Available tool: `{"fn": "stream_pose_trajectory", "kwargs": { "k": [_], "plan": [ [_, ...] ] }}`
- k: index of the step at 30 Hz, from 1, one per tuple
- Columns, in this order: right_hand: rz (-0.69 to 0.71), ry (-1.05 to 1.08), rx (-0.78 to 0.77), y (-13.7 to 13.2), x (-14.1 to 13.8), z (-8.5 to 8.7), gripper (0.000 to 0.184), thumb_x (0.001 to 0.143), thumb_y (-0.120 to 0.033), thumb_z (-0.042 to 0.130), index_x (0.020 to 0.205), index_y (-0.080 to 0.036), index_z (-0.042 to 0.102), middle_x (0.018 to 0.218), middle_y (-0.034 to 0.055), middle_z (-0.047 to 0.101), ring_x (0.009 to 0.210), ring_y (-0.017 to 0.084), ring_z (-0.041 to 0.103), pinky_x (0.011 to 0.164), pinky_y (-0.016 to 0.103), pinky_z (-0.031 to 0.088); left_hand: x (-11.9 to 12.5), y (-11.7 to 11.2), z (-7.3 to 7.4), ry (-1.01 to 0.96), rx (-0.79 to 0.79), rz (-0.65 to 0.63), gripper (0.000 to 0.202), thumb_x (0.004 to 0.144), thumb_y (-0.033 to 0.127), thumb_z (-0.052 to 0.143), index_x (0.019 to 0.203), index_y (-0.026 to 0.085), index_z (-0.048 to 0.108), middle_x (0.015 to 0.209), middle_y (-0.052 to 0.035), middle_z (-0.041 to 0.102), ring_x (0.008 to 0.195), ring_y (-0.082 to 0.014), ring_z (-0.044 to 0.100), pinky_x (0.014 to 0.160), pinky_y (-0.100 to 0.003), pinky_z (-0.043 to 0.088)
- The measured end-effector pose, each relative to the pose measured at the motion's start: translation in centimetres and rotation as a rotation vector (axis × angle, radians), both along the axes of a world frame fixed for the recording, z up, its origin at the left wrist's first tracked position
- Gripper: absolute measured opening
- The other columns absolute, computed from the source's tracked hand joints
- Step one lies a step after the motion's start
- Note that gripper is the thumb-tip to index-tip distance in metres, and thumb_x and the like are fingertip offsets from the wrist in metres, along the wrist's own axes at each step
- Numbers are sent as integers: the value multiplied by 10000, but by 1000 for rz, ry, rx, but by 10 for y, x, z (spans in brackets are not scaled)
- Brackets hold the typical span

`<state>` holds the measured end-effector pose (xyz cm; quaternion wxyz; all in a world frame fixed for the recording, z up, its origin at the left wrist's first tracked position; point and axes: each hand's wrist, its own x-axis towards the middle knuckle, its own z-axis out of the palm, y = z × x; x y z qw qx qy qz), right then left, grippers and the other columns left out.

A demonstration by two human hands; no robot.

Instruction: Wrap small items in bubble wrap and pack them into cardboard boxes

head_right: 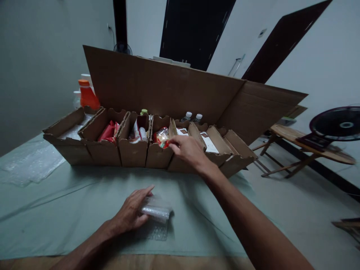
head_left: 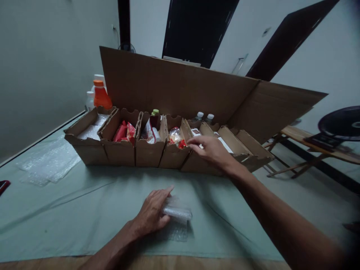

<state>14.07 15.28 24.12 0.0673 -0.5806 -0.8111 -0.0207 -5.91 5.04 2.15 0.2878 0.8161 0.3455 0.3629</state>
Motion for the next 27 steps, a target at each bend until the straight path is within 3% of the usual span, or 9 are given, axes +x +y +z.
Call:
{"fn": "stream_pose_trajectory", "kwargs": {
  "k": [3, 7, 11, 14, 18, 20, 22, 24, 27],
  "plan": [
    [34, -315, -99, 45, -24, 9, 310, 883, -192, 558, 1133, -214, 740, 1133, 102, 749, 1057, 259, 679, 807, 304, 461, 0, 1, -5, 34, 3, -20, 929, 581, 105, 512, 1483, 212, 320, 1252, -101, 655, 1127, -275, 596, 997, -447, 446],
    [95, -405, -222, 85, -53, -8, 273, 725, -107, 701, 976, -175, 785, 1035, 136, 769, 986, 275, 701, 748, 288, 462, 2, 3, -3, 120, -62, 7, 890, 549, 111, 520, 1428, 168, 391, 1202, -117, 642, 1090, -287, 572, 1005, -448, 429],
    [141, -387, -238, 102, -68, -33, 209, 835, -139, 614, 966, -168, 774, 1121, 151, 750, 1016, 245, 686, 788, 275, 455, 5, 3, 7, 217, -153, 39, 647, 546, 134, 554, 1191, 179, 552, 1118, -107, 630, 1035, -290, 548, 949, -429, 427],
    [134, -347, -220, 101, -64, -31, 184, 828, -159, 611, 918, -174, 771, 1054, 128, 766, 970, 236, 688, 758, 270, 444, 6, 4, 11, 252, -197, 62, 481, 543, 143, 571, 1020, 200, 576, 1060, -94, 627, 1001, -284, 543, 902, -409, 425],
    [45, -238, -55, 77, -36, 9, 222, 850, -190, 538, 919, -162, 746, 955, 98, 759, 847, 213, 672, 685, 280, 421, 6, 5, 11, 223, -227, 66, 449, 533, 140, 577, 977, 201, 578, 1040, -85, 631, 987, -274, 552, 899, -399, 429],
    [7, -11, 121, 50, -16, 30, 217, 867, -217, 512, 879, -169, 724, 884, 68, 740, 762, 185, 642, 652, 277, 411, 5, 4, 10, 186, -230, 68, 447, 532, 136, 584, 975, 199, 590, 1108, -101, 630, 1049, -285, 557, 936, -407, 429],
    [-8, 286, 264, 15, 4, 42, 170, 849, -272, 555, 798, -200, 700, 754, 24, 700, 647, 161, 591, 598, 272, 396, 5, 5, 8, 148, -195, 80, 446, 528, 131, 592, 969, 193, 602, 1275, -141, 584, 1197, -322, 520, 1013, -436, 403],
    [-3, 508, 318, -22, 20, 36, 144, 824, -327, 598, 789, -231, 700, 703, 1, 680, 608, 159, 570, 574, 272, 397, 4, 5, 8, 113, -133, 93, 426, 520, 125, 596, 941, 183, 610, 1462, -177, 458, 1346, -365, 423, 1085, -475, 353],
    [0, 713, 254, -66, 33, -3, 168, 809, -357, 612, 843, -233, 720, 781, 10, 714, 717, 186, 626, 653, 282, 454, -1, 2, 16, 27, -36, 103, 377, 519, 119, 594, 892, 173, 608, 1594, -187, 288, 1433, -389, 328, 1120, -493, 318]
  ]
}}
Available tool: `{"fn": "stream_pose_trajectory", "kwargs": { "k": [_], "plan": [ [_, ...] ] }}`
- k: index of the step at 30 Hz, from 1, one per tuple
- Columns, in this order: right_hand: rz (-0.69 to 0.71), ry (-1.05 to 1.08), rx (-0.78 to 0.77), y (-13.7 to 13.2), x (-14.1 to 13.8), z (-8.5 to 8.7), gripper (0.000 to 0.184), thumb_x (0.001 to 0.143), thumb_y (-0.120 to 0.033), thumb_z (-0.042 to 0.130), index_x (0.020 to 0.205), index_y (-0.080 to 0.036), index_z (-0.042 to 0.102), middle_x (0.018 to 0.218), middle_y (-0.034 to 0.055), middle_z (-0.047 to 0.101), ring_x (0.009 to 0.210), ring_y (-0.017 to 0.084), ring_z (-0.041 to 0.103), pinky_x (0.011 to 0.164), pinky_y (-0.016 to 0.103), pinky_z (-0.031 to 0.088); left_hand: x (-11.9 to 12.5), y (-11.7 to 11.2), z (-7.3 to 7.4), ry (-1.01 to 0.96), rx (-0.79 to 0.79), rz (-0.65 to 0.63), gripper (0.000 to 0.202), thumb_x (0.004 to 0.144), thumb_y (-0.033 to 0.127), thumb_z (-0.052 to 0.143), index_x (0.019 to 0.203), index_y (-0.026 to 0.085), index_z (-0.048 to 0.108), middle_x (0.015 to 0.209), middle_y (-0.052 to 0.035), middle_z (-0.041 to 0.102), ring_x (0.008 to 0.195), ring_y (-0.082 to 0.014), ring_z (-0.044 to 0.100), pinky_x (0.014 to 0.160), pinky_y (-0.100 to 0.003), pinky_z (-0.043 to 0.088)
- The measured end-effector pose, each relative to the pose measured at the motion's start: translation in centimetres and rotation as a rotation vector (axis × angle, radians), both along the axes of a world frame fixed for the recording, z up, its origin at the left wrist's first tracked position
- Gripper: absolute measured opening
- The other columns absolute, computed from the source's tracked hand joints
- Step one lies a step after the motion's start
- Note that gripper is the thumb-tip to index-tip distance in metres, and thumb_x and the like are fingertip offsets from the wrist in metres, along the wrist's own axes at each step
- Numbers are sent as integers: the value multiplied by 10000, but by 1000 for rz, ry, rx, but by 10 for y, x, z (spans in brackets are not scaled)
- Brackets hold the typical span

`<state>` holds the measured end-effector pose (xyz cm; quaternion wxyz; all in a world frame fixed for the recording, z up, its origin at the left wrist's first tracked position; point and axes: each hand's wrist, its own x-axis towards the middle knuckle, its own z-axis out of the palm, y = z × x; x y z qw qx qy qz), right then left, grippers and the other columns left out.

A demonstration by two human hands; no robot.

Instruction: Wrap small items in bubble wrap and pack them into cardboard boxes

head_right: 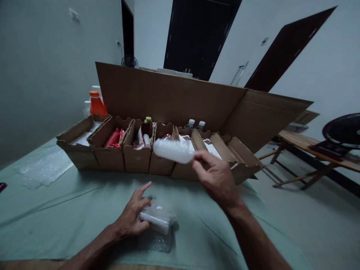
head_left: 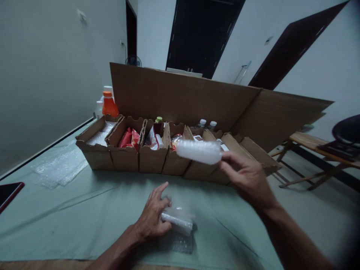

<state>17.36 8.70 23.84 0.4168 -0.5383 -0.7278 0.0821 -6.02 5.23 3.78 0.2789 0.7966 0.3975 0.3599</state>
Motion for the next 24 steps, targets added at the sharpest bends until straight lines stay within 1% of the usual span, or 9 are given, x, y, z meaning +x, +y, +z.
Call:
{"fn": "stream_pose_trajectory", "kwargs": {
  "k": [6, 7, 9, 11, 12, 15, 18, 21, 24],
  "plan": [
    [212, 282, -370, -26, -16, -104, 263, 817, -417, 585, 766, -183, 694, 745, 19, 690, 712, 168, 610, 681, 267, 468, -26, -29, 53, -24, 230, -2, 355, 546, 132, 610, 896, 181, 642, 1686, -99, 25, 1512, -422, 135, 1182, -523, 188],
    [278, 285, -428, -26, -25, -116, 277, 824, -421, 570, 767, -180, 694, 741, 19, 688, 703, 163, 605, 673, 265, 466, -32, -32, 60, 18, 229, -22, 367, 535, 140, 611, 898, 181, 641, 1680, -117, 63, 1499, -435, 164, 1173, -531, 199],
    [397, 255, -518, -26, -44, -132, 291, 828, -414, 546, 768, -177, 704, 732, 20, 692, 689, 161, 607, 654, 261, 467, -46, -31, 69, 97, 141, -63, 329, 526, 151, 592, 853, 180, 621, 1553, -173, 375, 1369, -407, 407, 1094, -484, 333],
    [465, 209, -557, -22, -61, -141, 262, 804, -379, 562, 762, -176, 722, 735, 27, 707, 695, 171, 625, 640, 262, 472, -64, -22, 72, 147, -9, -57, 239, 548, 161, 558, 784, 190, 580, 1133, -118, 667, 1016, -285, 628, 871, -347, 461],
    [474, 191, -558, -19, -67, -142, 235, 785, -352, 578, 779, -177, 734, 758, 34, 721, 717, 180, 640, 647, 266, 478, -74, -15, 71, 161, -74, -20, 193, 565, 165, 541, 755, 195, 559, 928, -63, 680, 843, -228, 634, 753, -292, 455],
    [441, 148, -518, -1, -72, -128, 244, 783, -301, 594, 932, -190, 753, 895, 54, 755, 836, 205, 672, 735, 294, 498, -104, 7, 60, 192, -184, 147, 217, 617, 194, 519, 826, 197, 578, 727, 14, 615, 663, -175, 576, 623, -251, 387],
    [333, 17, -342, 30, -70, -85, 269, 863, -307, 542, 1018, -202, 735, 1001, 61, 756, 919, 209, 675, 832, 320, 495, -125, 24, 40, 192, -293, 246, 590, 650, 227, 526, 1238, 187, 548, 807, 6, 666, 711, -204, 611, 658, -266, 418],
    [195, -346, -129, 72, -83, -30, 266, 899, -239, 502, 1001, -191, 743, 1062, 76, 750, 982, 222, 647, 883, 339, 455, -130, 32, 16, 150, -368, 299, 880, 647, 239, 542, 1497, 159, 332, 996, -63, 715, 878, -258, 658, 772, -312, 472],
    [54, -858, -54, 123, -117, 4, 269, 921, -221, 499, 986, -179, 757, 1128, 114, 731, 1113, 283, 570, 929, 395, 382, -128, 33, 2, 129, -406, 331, 899, 649, 267, 548, 1507, 109, 334, 1207, -142, 682, 1028, -306, 650, 874, -359, 485]
  ]
}}
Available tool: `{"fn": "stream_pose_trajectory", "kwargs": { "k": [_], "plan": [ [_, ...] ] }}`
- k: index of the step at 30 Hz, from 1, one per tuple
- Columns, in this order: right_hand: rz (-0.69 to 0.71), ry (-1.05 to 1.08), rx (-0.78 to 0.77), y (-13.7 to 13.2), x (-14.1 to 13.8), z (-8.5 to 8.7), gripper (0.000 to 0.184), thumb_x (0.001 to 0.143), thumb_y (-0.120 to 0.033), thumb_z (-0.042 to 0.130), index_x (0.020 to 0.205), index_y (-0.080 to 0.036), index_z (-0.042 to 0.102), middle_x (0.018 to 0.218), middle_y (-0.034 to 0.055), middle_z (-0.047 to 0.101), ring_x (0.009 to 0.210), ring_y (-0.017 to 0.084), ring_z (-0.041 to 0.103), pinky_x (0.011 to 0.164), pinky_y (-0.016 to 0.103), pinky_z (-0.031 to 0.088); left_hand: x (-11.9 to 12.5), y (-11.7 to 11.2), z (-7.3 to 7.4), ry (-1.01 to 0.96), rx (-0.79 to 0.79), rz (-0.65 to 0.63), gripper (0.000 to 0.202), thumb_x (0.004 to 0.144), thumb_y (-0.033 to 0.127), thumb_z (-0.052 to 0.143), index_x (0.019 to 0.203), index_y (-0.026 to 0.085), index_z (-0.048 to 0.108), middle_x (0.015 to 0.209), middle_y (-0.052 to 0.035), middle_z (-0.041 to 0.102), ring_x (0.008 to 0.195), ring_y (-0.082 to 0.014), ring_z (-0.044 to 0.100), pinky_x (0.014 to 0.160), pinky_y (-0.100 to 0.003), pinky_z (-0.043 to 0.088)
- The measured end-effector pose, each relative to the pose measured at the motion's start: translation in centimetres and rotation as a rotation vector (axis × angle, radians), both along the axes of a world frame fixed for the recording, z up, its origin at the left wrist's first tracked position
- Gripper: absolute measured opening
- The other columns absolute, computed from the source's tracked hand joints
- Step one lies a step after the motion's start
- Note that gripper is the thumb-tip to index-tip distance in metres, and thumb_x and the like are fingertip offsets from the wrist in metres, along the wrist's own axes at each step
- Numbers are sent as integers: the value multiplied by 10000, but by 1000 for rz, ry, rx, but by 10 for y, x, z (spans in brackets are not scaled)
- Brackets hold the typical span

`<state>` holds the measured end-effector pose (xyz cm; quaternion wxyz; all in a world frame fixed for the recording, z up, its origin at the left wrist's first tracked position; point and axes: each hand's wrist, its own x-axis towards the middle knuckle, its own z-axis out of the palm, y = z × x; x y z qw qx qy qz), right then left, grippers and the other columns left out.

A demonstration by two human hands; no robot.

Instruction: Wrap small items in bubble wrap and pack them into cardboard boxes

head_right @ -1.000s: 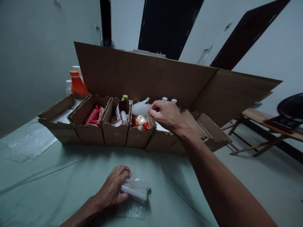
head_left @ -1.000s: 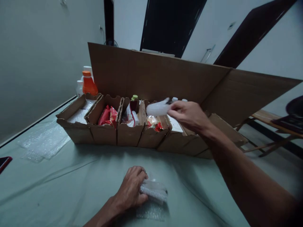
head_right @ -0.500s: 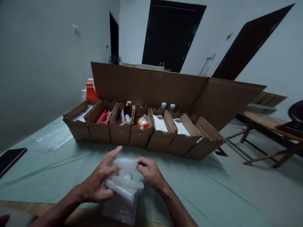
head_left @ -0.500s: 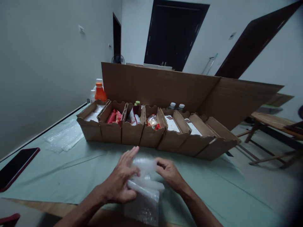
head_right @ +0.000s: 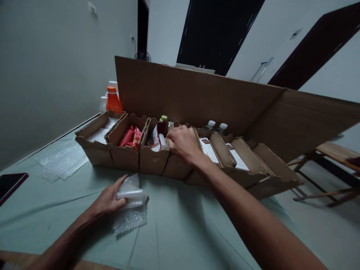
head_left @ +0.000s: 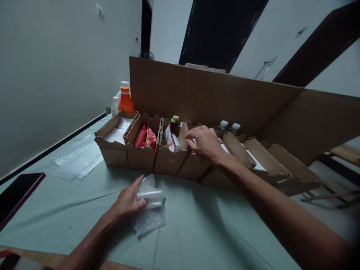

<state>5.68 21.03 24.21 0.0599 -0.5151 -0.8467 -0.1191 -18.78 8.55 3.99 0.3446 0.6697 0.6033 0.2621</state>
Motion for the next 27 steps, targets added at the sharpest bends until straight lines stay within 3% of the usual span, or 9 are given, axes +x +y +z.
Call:
{"fn": "stream_pose_trajectory", "kwargs": {
  "k": [3, 6, 8, 12, 19, 23, 27],
  "plan": [
    [-33, -210, -41, 50, -35, -1, 201, 873, -199, 571, 893, -141, 763, 1112, 168, 720, 1162, 325, 513, 975, 444, 310, 2, -1, -1, 39, 26, -3, 751, 653, 265, 542, 1386, 112, 495, 1246, -153, 666, 1086, -322, 627, 938, -387, 466],
    [-60, -282, -144, 87, -56, -18, 102, 761, -245, 721, 787, -155, 763, 997, 162, 737, 1118, 337, 532, 971, 456, 303, 3, 0, 5, 143, 50, -50, 462, 667, 242, 520, 1104, 170, 649, 1034, -107, 713, 972, -306, 633, 900, -396, 459],
    [-87, -310, -199, 103, -61, -28, 133, 701, -297, 783, 755, -177, 764, 944, 148, 739, 1086, 341, 550, 957, 463, 315, 3, 1, 8, 207, 52, -60, 338, 670, 236, 514, 973, 184, 655, 956, -100, 706, 910, -305, 621, 859, -404, 455],
    [-161, -296, -234, 115, -62, -35, 147, 715, -281, 755, 805, -166, 769, 939, 156, 729, 1014, 326, 594, 934, 469, 335, 3, 4, 9, 242, 35, -52, 309, 668, 237, 522, 948, 189, 642, 937, -98, 695, 897, -307, 610, 837, -402, 443],
    [-224, -142, -232, 98, -54, -26, 165, 727, -304, 769, 759, -144, 743, 905, 157, 731, 961, 314, 635, 854, 409, 391, 2, 6, 8, 122, 52, -20, 236, 654, 231, 540, 866, 196, 640, 837, -67, 688, 803, -271, 610, 734, -335, 423],
    [-191, 41, -163, 71, -38, 5, 155, 774, -308, 734, 711, -170, 702, 806, 100, 734, 862, 262, 650, 793, 355, 419, 1, 5, 10, -41, 3, -3, 170, 653, 219, 545, 807, 190, 610, 762, -43, 662, 717, -236, 604, 630, -289, 392],
    [-90, 318, 5, 10, -10, 39, 215, 930, -345, 524, 854, -199, 663, 911, 93, 739, 801, 208, 642, 706, 301, 446, -6, 6, 10, -167, -23, 33, 177, 631, 229, 580, 799, 175, 597, 770, -39, 645, 734, -215, 585, 622, -272, 391]
  ]
}}
